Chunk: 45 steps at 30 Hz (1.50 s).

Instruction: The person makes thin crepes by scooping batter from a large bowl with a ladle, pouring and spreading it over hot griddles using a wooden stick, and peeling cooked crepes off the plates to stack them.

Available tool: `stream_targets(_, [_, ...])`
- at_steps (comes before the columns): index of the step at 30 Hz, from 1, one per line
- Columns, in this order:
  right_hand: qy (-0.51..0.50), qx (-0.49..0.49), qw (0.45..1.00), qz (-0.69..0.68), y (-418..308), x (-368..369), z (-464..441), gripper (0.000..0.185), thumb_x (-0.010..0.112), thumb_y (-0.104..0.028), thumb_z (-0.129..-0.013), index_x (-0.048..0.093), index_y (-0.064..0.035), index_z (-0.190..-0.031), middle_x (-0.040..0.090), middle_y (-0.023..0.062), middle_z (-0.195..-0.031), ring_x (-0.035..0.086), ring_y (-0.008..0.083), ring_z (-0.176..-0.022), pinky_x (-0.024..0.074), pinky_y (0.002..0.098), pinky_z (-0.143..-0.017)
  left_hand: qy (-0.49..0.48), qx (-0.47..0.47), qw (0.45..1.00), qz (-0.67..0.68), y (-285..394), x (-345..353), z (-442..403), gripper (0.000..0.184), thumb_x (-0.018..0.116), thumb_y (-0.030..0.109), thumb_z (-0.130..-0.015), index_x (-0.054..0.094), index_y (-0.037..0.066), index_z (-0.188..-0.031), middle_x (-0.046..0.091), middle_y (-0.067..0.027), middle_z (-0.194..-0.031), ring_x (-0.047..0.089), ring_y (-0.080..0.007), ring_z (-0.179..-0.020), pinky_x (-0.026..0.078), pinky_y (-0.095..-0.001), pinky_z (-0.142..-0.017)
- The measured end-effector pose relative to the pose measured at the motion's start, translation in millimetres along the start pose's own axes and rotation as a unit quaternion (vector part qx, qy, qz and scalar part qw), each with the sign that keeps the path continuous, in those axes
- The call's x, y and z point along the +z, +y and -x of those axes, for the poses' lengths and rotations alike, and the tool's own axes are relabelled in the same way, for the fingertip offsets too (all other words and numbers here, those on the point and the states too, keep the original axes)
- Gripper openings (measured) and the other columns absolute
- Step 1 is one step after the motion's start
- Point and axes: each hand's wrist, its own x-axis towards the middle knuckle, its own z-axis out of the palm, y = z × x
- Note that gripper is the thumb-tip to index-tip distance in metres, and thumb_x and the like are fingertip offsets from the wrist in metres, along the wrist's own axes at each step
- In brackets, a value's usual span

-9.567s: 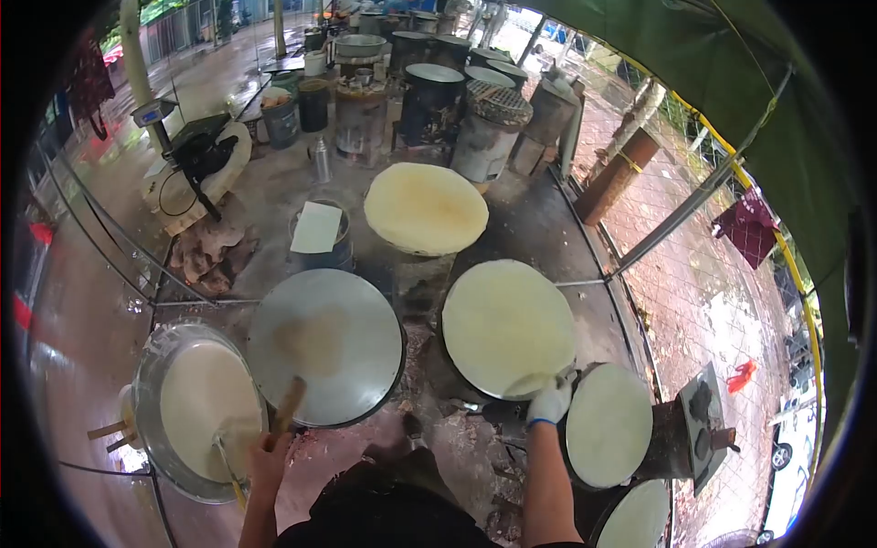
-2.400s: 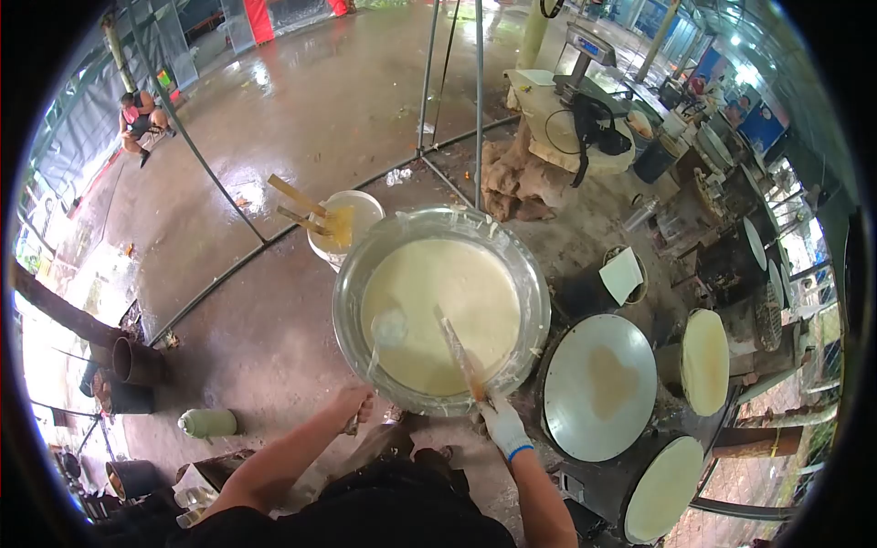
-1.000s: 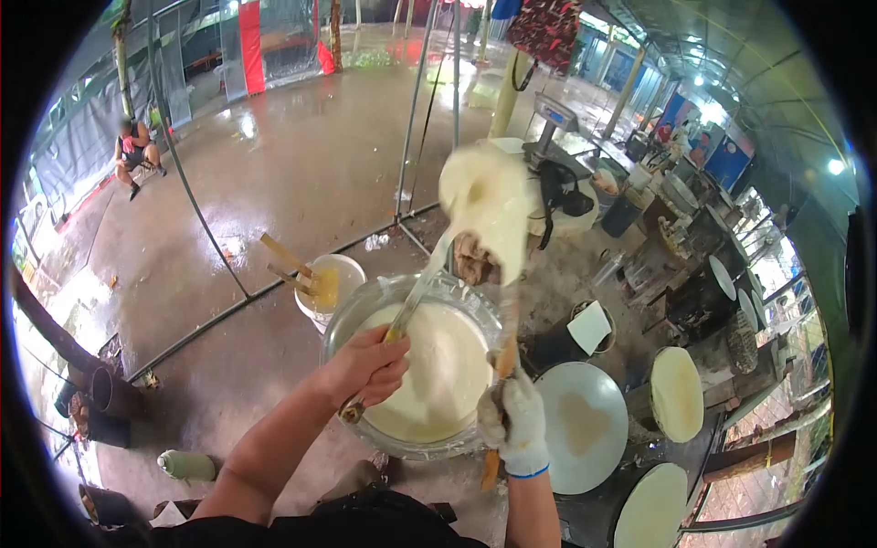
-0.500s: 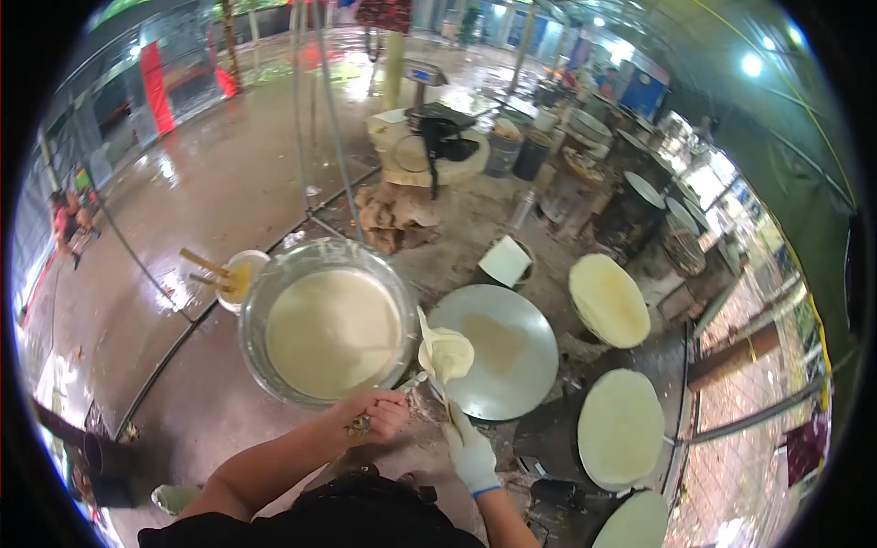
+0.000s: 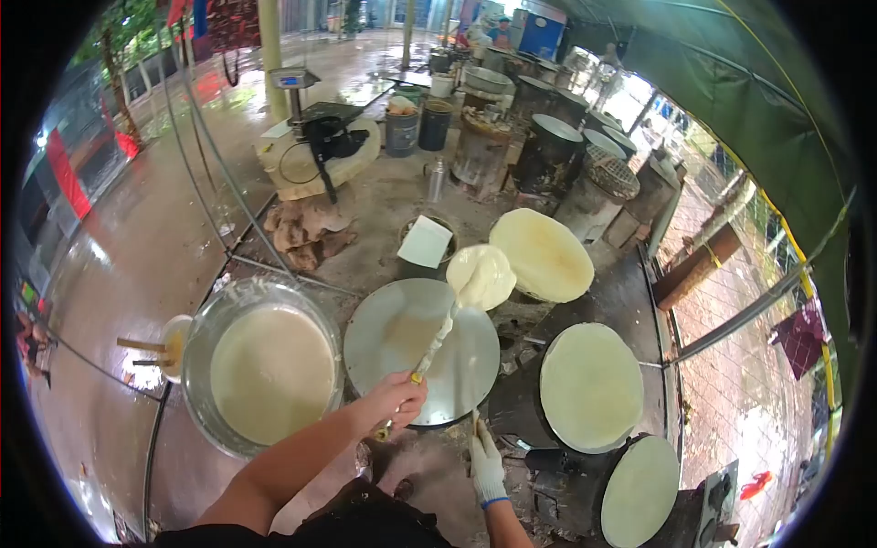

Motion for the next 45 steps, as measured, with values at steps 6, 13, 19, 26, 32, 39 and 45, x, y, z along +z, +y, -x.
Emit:
stream_targets(6, [0.187, 0.076, 0.958, -0.202, -23, 49, -45, 0.043, 0.047, -0.020, -0.098, 0.044, -0.0219, -0.141, 0.049, -0.0037, -0.066, 0.037, 0.0031, -0.048, 0.0334, 0.0200, -0.041, 0.031, 0.002, 0.986, -0.163, -54, -51, -99, 0.015, 0.054, 0.010, -0.087, 0.041, 0.004, -0.082, 0.047, -0.0040, -0.057, 0.042, -0.0111, -0.036, 0.035, -0.0281, -0.032])
stream_targets(13, [0.210, 0.077, 0.960, 0.170, -23, 72, -36, 0.048, 0.054, -0.031, -0.091, 0.049, -0.0132, -0.136, 0.059, 0.0230, -0.120, 0.056, 0.0386, -0.113, 0.0433, 0.0389, -0.095, 0.142, 0.068, 0.841, -0.517, -77, -120, -158, 0.034, 0.051, 0.016, -0.084, 0.047, -0.003, -0.112, 0.063, -0.0254, -0.090, 0.062, -0.0421, -0.084, 0.048, -0.0496, -0.076])
stream_targets(19, [0.111, 0.146, 0.976, -0.114, -56, 106, -94, 0.052, 0.057, -0.029, -0.090, 0.048, -0.0073, -0.136, 0.061, 0.0243, -0.117, 0.061, 0.0325, -0.107, 0.0459, 0.0352, -0.090, 0.186, -0.038, 0.758, -0.624, -29, -157, -160, 0.039, 0.050, 0.022, -0.086, 0.045, 0.000, -0.118, 0.064, -0.0276, -0.096, 0.062, -0.0445, -0.093, 0.047, -0.0526, -0.083])
stream_targets(26, [0.228, 0.101, 0.957, 0.150, -46, 133, -65, 0.050, 0.058, -0.028, -0.089, 0.051, -0.0062, -0.133, 0.061, 0.0225, -0.120, 0.060, 0.0284, -0.111, 0.0451, 0.0330, -0.092, 0.165, -0.009, 0.721, -0.673, 11, -183, -129, 0.033, 0.049, 0.019, -0.086, 0.047, 0.000, -0.113, 0.064, -0.0281, -0.094, 0.062, -0.0460, -0.092, 0.047, -0.0532, -0.082])
stream_targets(32, [0.221, 0.055, 0.970, -0.090, -33, 137, -88, 0.046, 0.058, -0.032, -0.091, 0.054, -0.0141, -0.134, 0.061, 0.0026, -0.077, 0.053, 0.0085, -0.051, 0.0429, 0.0266, -0.044, 0.224, 0.023, 0.704, -0.674, 10, -217, -133, 0.027, 0.052, 0.021, -0.087, 0.049, 0.000, -0.104, 0.064, -0.0285, -0.086, 0.063, -0.0454, -0.084, 0.048, -0.0543, -0.076])
stream_targets(39, [0.158, 0.120, 0.979, -0.048, -58, 157, -112, 0.048, 0.057, -0.028, -0.091, 0.051, -0.0069, -0.134, 0.062, 0.0161, -0.118, 0.060, 0.0222, -0.105, 0.0465, 0.0312, -0.087, 0.200, 0.075, 0.682, -0.699, 15, -240, -124, 0.032, 0.055, 0.024, -0.087, 0.049, 0.000, -0.106, 0.064, -0.0262, -0.084, 0.064, -0.0435, -0.081, 0.049, -0.0538, -0.073])
stream_targets(45, [0.249, 0.004, 0.968, -0.022, 22, 145, -119, 0.045, 0.056, -0.028, -0.093, 0.052, -0.0076, -0.133, 0.065, 0.0077, -0.105, 0.059, 0.0100, -0.071, 0.0468, 0.0236, -0.055, 0.226, 0.083, 0.659, -0.713, 29, -253, -100, 0.041, 0.058, 0.021, -0.083, 0.048, 0.006, -0.120, 0.058, -0.0232, -0.093, 0.062, -0.0411, -0.084, 0.048, -0.0510, -0.072])
